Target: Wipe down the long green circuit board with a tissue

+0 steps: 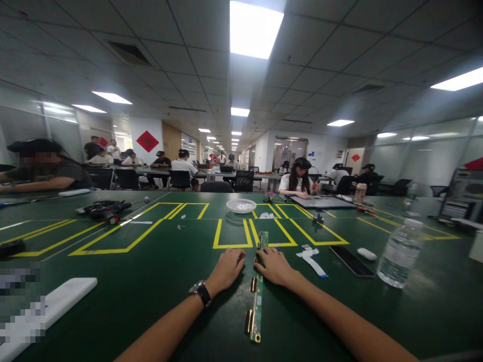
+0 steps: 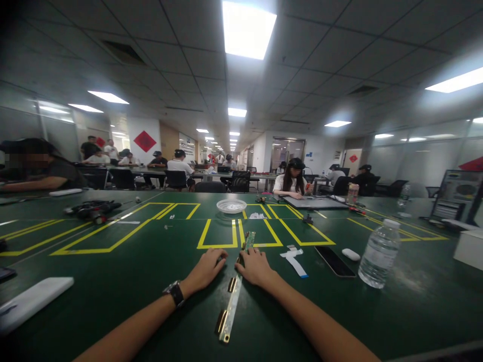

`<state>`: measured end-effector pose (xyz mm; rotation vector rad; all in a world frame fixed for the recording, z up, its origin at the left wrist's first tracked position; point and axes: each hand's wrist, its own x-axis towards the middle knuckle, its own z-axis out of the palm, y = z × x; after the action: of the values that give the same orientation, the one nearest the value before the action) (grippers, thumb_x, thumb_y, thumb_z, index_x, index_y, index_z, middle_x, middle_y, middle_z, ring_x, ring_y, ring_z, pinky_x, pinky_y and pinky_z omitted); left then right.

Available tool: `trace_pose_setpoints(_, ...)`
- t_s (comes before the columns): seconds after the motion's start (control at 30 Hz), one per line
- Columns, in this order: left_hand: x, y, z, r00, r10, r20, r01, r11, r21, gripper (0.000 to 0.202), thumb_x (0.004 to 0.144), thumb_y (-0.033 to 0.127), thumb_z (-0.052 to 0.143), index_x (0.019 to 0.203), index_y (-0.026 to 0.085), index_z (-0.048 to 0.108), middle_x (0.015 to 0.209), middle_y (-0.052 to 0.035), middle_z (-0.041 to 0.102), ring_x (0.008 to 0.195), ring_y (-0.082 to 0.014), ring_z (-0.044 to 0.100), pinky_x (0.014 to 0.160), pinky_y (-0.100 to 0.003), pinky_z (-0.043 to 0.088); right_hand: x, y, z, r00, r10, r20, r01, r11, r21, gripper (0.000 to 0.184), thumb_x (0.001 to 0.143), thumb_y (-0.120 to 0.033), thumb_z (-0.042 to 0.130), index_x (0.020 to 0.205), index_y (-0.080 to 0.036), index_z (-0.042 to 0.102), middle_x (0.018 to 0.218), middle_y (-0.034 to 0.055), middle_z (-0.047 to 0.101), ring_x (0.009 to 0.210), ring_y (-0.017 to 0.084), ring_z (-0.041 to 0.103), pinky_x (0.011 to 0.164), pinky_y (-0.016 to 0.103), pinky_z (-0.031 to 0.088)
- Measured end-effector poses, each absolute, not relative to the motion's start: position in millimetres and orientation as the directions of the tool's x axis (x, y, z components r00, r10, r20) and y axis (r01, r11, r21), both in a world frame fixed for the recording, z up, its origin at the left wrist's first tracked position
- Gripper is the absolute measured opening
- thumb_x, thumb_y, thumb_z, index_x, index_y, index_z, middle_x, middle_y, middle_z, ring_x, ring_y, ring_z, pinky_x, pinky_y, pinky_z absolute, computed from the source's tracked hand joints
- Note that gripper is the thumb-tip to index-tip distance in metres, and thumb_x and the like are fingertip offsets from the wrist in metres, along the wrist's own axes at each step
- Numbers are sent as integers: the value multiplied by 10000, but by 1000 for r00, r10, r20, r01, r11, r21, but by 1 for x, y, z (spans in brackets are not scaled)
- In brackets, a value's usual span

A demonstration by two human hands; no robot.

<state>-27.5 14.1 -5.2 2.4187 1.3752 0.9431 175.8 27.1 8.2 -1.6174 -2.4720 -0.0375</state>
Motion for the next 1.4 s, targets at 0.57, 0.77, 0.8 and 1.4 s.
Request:
trace_pose_setpoints(0.57, -12, 21, -2, 180, 955, 236, 270, -278, 922, 351, 787, 413, 528, 1020, 171, 628, 1020, -90, 665, 973, -229, 573, 857, -309, 392, 157, 6, 33, -446, 858, 254, 866, 485, -118, 643, 744, -43, 432, 1368, -187, 365, 1067, 113, 639, 983, 215, 588, 841, 289, 396)
trace_pose_setpoints(0.77, -7, 25, -4, 60, 991, 122, -222, -106, 969, 418, 698, 508, 621, 848, 119, 594, 762, -58, 648, 700, -168, 593, 681, -275, 451, 132, -24, 42, -641, 671, 373, 682, 721, -124, 630, 784, -132, 467, 1395, -151, 313, 1177, 119, 581, 1075, 212, 517, 942, 312, 361)
trace_pose_setpoints(0.8, -8, 26, -5, 42, 993, 109, -264, -95, 960, 415, 687, 499, 641, 849, 121, 586, 747, -52, 643, 674, -160, 595, 656, -270, 458, 130, -27, 45, -673, 632, 384, 641, 757, -123, 605, 807, -187, 479, 1391, -156, 323, 1197, 116, 570, 1089, 215, 506, 951, 319, 359)
trace_pose_setpoints(1.4, -12, 29, -6, 64, 998, -1, -454, 30, 891, 184, 763, 197, 629, 922, 137, 558, 698, -21, 651, 582, -118, 626, 588, -231, 513, 293, 75, 15, 127, 985, 116, 992, -123, -43, 419, 846, -390, 495, 1140, -106, 584, 1197, 210, 510, 1103, 309, 498, 827, 390, 414)
